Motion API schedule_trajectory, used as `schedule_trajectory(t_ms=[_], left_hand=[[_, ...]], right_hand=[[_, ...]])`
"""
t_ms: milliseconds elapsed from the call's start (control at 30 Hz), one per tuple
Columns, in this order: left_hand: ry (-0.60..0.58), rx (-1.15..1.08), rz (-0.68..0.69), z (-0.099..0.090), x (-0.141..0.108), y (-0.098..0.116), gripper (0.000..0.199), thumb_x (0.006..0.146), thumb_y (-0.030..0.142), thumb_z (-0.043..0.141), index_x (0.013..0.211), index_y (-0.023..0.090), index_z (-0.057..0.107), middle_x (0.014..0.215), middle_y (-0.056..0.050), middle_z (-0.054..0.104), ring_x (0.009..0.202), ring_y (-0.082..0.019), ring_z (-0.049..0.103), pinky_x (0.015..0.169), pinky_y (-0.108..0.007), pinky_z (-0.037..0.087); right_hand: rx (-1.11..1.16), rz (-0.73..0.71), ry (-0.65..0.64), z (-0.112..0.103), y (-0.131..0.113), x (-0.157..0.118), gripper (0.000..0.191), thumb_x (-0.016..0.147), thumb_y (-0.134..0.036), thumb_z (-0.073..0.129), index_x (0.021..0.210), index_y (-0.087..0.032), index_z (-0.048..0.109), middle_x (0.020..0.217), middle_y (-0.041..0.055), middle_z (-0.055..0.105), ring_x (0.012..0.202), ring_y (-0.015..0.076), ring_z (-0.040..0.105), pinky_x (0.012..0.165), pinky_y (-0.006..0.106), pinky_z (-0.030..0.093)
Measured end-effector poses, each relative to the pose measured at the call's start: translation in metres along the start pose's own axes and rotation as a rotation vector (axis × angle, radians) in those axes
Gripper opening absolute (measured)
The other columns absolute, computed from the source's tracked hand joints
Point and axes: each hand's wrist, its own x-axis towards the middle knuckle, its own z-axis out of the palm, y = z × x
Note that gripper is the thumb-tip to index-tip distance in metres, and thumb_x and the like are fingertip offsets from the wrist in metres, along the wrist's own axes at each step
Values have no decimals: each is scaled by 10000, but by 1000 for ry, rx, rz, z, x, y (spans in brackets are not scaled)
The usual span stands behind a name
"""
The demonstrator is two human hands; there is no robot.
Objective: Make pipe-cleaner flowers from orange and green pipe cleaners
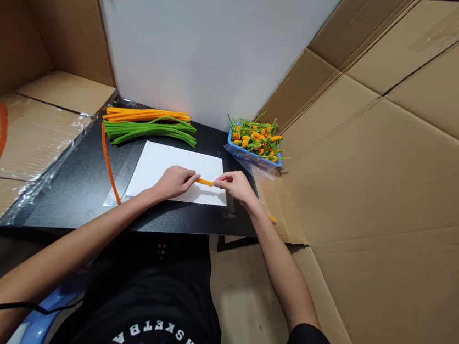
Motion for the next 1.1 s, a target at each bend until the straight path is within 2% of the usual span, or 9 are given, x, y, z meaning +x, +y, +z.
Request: schedule_trajectory(t_ms=[133, 233, 467, 567, 633, 733, 833, 933, 1100], left_hand=[[63, 40, -36, 1, -2, 1, 446, 966, 429, 390, 664, 186, 611, 582, -38, 539, 545, -164, 421, 581, -299, 212], [117, -31, -91, 1, -2, 3, 440, 964, 432, 398, 637, 187, 563, 555, -10, 495, 529, -147, 408, 584, -292, 229], [191, -387, -253, 9, 3, -5, 469, 910, 483, 433, 549, 192, 367, 540, 29, 330, 543, -111, 331, 566, -277, 214], [204, -589, -363, 14, 6, -11, 482, 883, 534, 466, 553, 195, 375, 530, 38, 319, 522, -99, 292, 540, -268, 207], [202, -729, -424, 16, 7, -12, 478, 858, 550, 502, 558, 197, 389, 512, 47, 320, 495, -89, 263, 514, -264, 189], [177, -879, -465, 14, 9, -10, 453, 828, 529, 563, 565, 195, 406, 485, 61, 304, 461, -73, 222, 483, -257, 147], [124, -964, -473, 9, 10, -7, 413, 832, 467, 582, 574, 191, 415, 471, 74, 280, 441, -60, 198, 466, -243, 122], [41, -1036, -486, 3, 10, -6, 387, 843, 410, 574, 579, 193, 394, 492, 80, 263, 432, -50, 189, 450, -226, 120], [-180, -1056, -475, -7, 8, -8, 412, 878, 397, 548, 585, 198, 339, 518, 72, 258, 430, -40, 179, 431, -199, 114]], right_hand=[[151, -11, 134, 14, 1, 0, 234, 700, -351, 720, 738, -123, 759, 599, 39, 650, 536, 114, 516, 533, 244, 400], [224, -30, 183, 22, 4, -2, 264, 707, -372, 720, 782, -123, 764, 663, 59, 687, 591, 135, 571, 554, 249, 441], [255, -32, 336, 47, 9, -14, 305, 747, -383, 704, 915, -146, 797, 902, 101, 762, 762, 194, 662, 522, 239, 499], [222, -83, 400, 56, 11, -14, 278, 763, -378, 692, 902, -163, 802, 895, 87, 767, 736, 186, 661, 479, 224, 476], [295, -87, 442, 61, 12, -12, 279, 761, -382, 696, 901, -162, 796, 860, 80, 765, 704, 178, 664, 469, 220, 463], [506, -13, 468, 65, 14, -8, 269, 682, -361, 768, 839, -143, 758, 786, 77, 752, 635, 157, 654, 450, 207, 421], [730, 47, 426, 65, 17, -4, 343, 595, -325, 835, 857, -156, 692, 750, 55, 739, 566, 116, 611, 429, 181, 361], [858, 7, 320, 64, 20, -2, 436, 581, -301, 854, 959, -178, 675, 875, 53, 748, 550, 83, 583, 422, 171, 335], [858, -142, 266, 60, 20, -2, 346, 656, -289, 817, 955, -188, 674, 1040, 74, 742, 555, 68, 573, 419, 185, 320]])
